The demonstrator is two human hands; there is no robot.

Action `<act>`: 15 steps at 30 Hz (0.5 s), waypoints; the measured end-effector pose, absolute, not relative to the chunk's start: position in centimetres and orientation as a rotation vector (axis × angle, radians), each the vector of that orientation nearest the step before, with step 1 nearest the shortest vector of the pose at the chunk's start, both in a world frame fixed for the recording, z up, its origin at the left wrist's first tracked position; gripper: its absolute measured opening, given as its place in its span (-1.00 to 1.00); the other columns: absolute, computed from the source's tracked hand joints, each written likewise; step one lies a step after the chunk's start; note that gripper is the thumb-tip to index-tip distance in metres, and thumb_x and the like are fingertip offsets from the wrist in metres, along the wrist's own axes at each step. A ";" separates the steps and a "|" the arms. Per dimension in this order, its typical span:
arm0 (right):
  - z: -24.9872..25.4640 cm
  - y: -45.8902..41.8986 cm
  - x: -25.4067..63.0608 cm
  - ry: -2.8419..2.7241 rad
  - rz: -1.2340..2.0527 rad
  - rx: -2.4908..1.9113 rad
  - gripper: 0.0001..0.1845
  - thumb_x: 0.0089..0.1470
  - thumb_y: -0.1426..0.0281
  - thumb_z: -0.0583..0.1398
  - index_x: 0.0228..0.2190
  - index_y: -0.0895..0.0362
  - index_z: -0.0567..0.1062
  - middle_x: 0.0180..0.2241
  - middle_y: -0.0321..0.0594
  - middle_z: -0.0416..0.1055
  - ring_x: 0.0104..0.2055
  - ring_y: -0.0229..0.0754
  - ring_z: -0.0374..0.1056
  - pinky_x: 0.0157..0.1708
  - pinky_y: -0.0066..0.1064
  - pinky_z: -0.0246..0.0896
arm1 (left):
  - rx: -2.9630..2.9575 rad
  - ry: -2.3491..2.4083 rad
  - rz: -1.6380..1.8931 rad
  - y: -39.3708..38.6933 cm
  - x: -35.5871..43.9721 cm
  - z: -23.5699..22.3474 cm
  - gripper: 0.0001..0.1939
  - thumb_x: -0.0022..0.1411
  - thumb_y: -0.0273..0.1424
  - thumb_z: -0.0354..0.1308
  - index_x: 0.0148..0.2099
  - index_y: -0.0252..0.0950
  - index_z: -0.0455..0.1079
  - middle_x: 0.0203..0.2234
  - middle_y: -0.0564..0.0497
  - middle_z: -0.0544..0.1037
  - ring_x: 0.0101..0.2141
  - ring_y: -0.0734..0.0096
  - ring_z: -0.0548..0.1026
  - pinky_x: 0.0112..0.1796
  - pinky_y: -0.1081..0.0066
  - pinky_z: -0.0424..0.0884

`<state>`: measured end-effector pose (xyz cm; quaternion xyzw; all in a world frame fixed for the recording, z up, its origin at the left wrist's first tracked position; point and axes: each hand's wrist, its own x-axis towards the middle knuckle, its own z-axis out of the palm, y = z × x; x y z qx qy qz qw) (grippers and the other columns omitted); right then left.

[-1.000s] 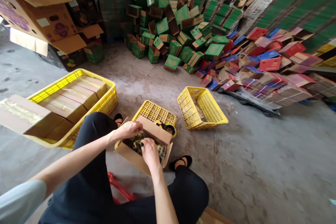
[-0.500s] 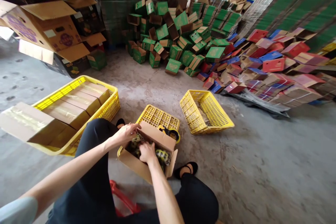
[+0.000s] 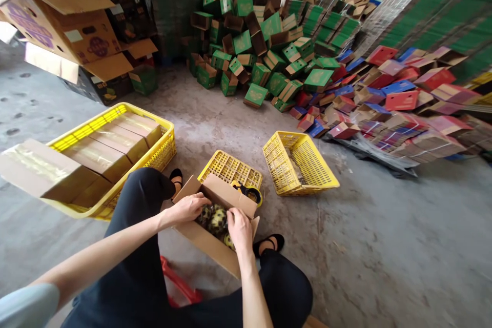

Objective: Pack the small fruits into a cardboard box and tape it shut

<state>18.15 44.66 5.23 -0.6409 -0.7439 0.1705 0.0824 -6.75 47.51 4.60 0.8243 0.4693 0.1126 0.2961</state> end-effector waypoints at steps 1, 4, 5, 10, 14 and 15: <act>5.2 44.0 18.8 -2.190 0.487 -1.983 -0.62 0.41 0.33 -0.02 -0.05 0.12 0.57 -0.01 -0.01 0.59 0.05 0.00 0.52 0.10 -0.22 0.33 | 2.194 1.215 0.292 47.3 -6.5 4.4 -0.48 0.26 -0.62 0.03 0.21 -0.21 0.47 0.00 -0.11 0.56 -0.01 0.20 0.59 0.05 0.34 0.50; 4.8 42.0 19.5 -2.175 0.424 -2.269 -0.55 0.32 0.31 0.15 0.18 0.16 0.48 0.27 0.12 0.39 0.25 0.11 0.40 0.15 -0.20 0.32 | 2.208 1.140 0.268 46.7 -5.2 3.6 -0.53 0.28 -0.56 0.08 0.19 -0.18 0.48 0.05 -0.10 0.53 0.05 0.17 0.56 0.11 0.31 0.47; 4.5 41.5 19.2 -2.210 0.381 -2.345 -0.42 0.25 0.35 0.23 0.27 0.16 0.41 0.34 0.15 0.29 0.31 0.16 0.33 0.17 -0.17 0.30 | 2.215 1.133 0.259 46.4 -4.6 3.3 -0.56 0.29 -0.53 0.10 0.17 -0.17 0.49 0.07 -0.11 0.52 0.07 0.15 0.54 0.13 0.29 0.46; 4.2 41.4 17.4 -2.303 0.140 -2.395 -0.27 0.17 0.49 0.26 0.35 0.05 0.33 0.22 0.13 0.44 0.28 0.23 0.34 0.20 -0.07 0.23 | 2.258 1.167 0.269 44.7 -3.2 0.6 -0.54 0.23 -0.45 0.22 0.19 -0.22 0.50 0.30 -0.21 0.35 0.35 -0.11 0.27 0.33 0.02 0.25; 4.9 43.2 17.3 -1.963 0.619 -2.323 -0.42 0.35 0.16 0.14 0.27 0.17 0.42 0.08 0.12 0.57 0.16 0.14 0.47 0.14 -0.16 0.33 | 2.222 1.167 0.488 43.9 -4.3 -1.6 -0.39 0.24 -0.45 0.23 0.34 -0.21 0.35 0.43 -0.24 0.18 0.43 -0.18 0.13 0.34 -0.13 0.21; 5.1 43.7 17.3 -1.910 0.750 -2.256 -0.41 0.37 0.09 0.10 0.26 0.14 0.43 0.10 0.07 0.56 0.16 0.10 0.48 0.13 -0.21 0.35 | 2.195 1.176 0.573 43.9 -4.7 -1.9 -0.36 0.28 -0.43 0.20 0.40 -0.22 0.27 0.44 -0.26 0.16 0.42 -0.14 0.15 0.34 -0.12 0.23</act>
